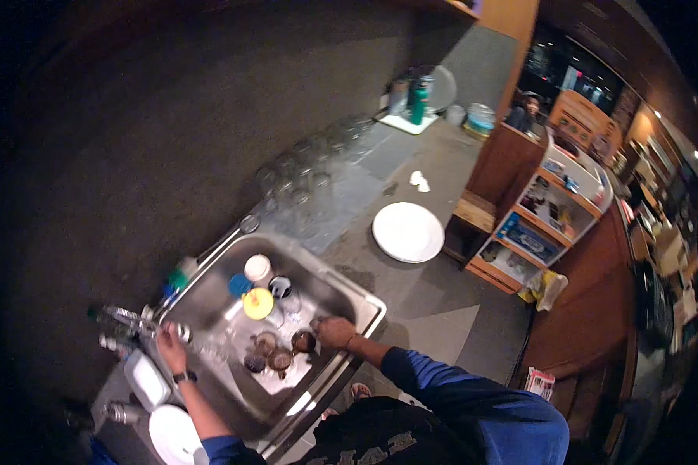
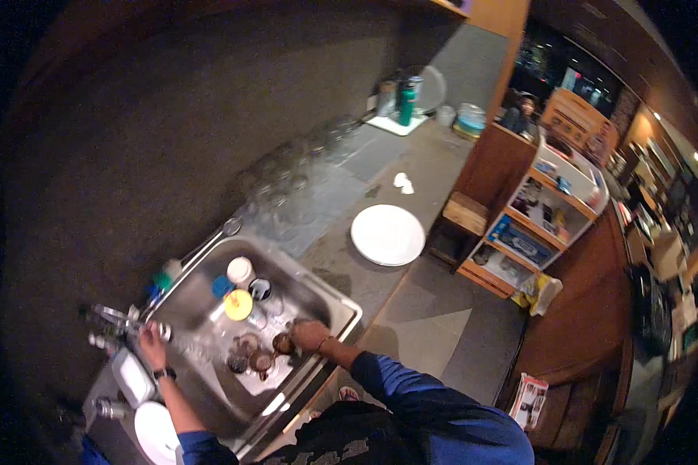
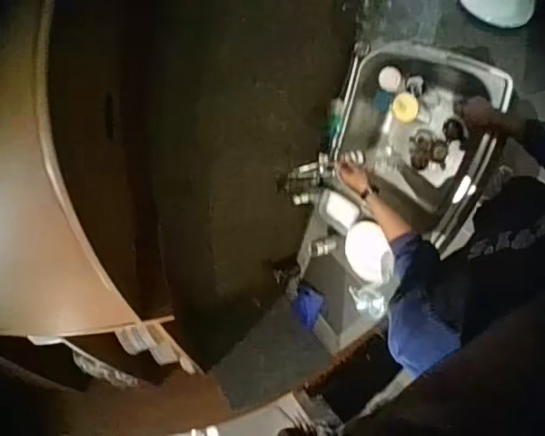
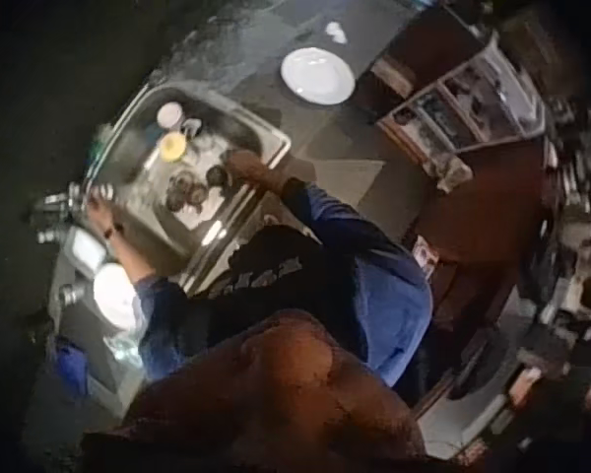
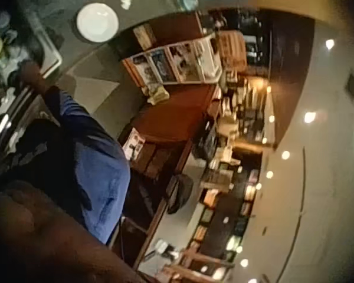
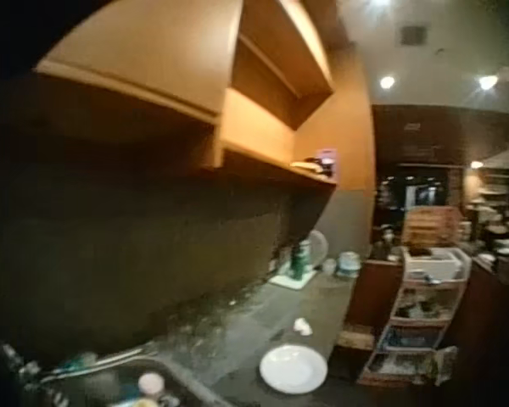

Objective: The person washes several items in a sink including a plastic container, a glass jar, and coffee mugs by scrubbing them with a sponge and rinsing them under running water.

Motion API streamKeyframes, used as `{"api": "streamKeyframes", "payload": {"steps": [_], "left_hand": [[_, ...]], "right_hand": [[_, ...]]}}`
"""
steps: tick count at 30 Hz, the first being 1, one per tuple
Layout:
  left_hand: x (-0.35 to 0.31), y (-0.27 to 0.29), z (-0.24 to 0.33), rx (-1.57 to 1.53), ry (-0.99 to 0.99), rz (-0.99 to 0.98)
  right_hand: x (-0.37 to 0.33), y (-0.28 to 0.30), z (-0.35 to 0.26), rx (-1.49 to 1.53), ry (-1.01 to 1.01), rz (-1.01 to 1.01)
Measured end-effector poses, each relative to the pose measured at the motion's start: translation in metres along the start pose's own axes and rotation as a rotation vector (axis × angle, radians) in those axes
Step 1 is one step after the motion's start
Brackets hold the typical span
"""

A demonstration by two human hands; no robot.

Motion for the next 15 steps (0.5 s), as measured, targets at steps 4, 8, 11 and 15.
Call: {"api": "streamKeyframes", "payload": {"steps": [4, 8, 11, 15], "left_hand": [[0.002, -0.007, -0.007, -0.003, -0.104, 0.062], [0.000, -0.004, -0.025, 0.026, -0.072, 0.071], [0.008, 0.000, -0.022, 0.009, -0.054, 0.022], [-0.007, -0.013, -0.004, 0.077, -0.097, 0.025]], "right_hand": [[-0.008, 0.008, 0.002, 0.016, -0.033, -0.074], [-0.009, 0.022, -0.009, 0.055, 0.005, -0.026], [-0.010, 0.029, -0.009, 0.072, -0.017, 0.078], [-0.013, 0.015, 0.007, -0.054, -0.049, -0.039]]}}
Point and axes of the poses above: each hand's wrist, its own x-axis towards the middle knuckle, its own y-axis out of the back of the hand, z = x × y, the point moved 10 cm from there along x, towards the middle knuckle, and after that the axes turned 8 degrees about z, right-handed, at the moved point
